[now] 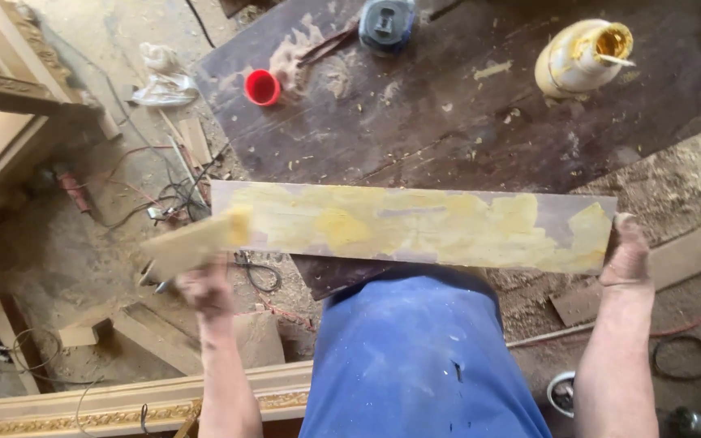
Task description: Applying and smoothing yellow wood filler onto a wooden board using a manual spreader and a stick.
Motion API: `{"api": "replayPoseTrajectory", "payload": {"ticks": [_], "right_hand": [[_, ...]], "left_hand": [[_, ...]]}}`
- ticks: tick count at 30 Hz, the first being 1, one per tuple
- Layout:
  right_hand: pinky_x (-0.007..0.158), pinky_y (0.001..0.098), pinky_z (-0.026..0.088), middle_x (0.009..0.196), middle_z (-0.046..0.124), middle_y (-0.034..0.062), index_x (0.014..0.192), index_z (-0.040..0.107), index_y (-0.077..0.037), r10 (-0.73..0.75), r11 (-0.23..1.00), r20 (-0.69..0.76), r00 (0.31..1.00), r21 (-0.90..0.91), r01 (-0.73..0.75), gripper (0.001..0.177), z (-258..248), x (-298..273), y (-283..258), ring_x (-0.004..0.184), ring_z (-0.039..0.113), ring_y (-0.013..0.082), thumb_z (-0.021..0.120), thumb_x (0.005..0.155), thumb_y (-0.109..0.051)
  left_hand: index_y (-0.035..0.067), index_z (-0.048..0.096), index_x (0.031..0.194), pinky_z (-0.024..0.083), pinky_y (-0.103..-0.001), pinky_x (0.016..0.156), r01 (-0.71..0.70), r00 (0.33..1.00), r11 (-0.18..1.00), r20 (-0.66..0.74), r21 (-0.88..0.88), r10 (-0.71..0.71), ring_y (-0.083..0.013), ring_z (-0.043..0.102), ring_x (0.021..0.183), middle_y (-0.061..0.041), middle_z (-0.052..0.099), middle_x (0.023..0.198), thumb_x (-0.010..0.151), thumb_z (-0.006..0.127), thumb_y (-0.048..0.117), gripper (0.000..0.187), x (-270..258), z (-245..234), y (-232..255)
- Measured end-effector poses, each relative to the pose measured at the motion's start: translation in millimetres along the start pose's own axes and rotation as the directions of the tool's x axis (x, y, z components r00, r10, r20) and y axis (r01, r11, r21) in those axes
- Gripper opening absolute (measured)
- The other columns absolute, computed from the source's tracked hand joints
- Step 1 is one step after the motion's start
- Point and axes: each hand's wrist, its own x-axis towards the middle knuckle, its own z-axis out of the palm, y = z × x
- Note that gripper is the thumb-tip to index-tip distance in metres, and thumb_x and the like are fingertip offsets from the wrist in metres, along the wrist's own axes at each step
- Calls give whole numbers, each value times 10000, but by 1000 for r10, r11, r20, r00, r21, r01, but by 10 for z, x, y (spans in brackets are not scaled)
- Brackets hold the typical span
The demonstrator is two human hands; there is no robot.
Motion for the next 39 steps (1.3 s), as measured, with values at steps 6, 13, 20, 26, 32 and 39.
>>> {"api": "replayPoseTrajectory", "payload": {"ticks": [6,13,20,26,32,39], "right_hand": [[944,381,526,1251,666,-22,1357,580,-212,35,926,-230,973,-358,-118,599,298,-132,-173,1109,644,171,720,890,-560],[834,391,596,1195,708,13,1344,604,-187,35,932,-256,966,-340,-124,474,434,-262,-289,1036,696,193,716,961,-442],[1072,396,401,1178,687,-37,1167,633,-222,1,919,-276,961,-378,-109,388,366,-181,-212,1122,601,152,738,916,-499],[810,289,586,1081,717,-30,1174,695,-184,-7,962,-184,983,-268,-44,228,337,-183,-185,960,684,134,704,1021,-353],[713,273,559,1031,705,-24,1127,689,-189,-18,931,-240,971,-357,-71,211,336,-157,-183,897,674,130,695,1028,-375],[809,318,565,1130,691,-55,1084,657,-230,-12,936,-198,980,-346,-59,212,241,-99,-108,1048,652,127,729,1029,-422]], "left_hand": [[121,652,1338,559,-440,921,-632,489,745,635,-213,598,-355,632,1156,-204,665,1275,789,905,314,635,-555,962,188],[24,695,1272,349,-561,1177,-895,327,443,602,-49,728,-342,616,1252,-131,654,1355,1017,388,37,399,-860,1256,86],[85,658,1340,379,-532,1185,-908,279,414,653,-59,704,-321,632,1258,-118,664,1364,984,605,197,377,-780,1135,-181],[-5,664,1261,512,-482,825,-798,563,587,518,137,644,-420,626,983,-220,683,1173,859,575,70,418,-887,1294,279],[-13,716,1145,572,-395,772,-866,497,453,470,212,729,-291,650,852,-157,736,1000,942,624,65,237,-1324,1598,451],[61,733,1156,613,-447,868,-668,646,739,425,-85,634,-351,714,1053,-179,740,1145,871,717,111,290,-944,1048,-18]]}}
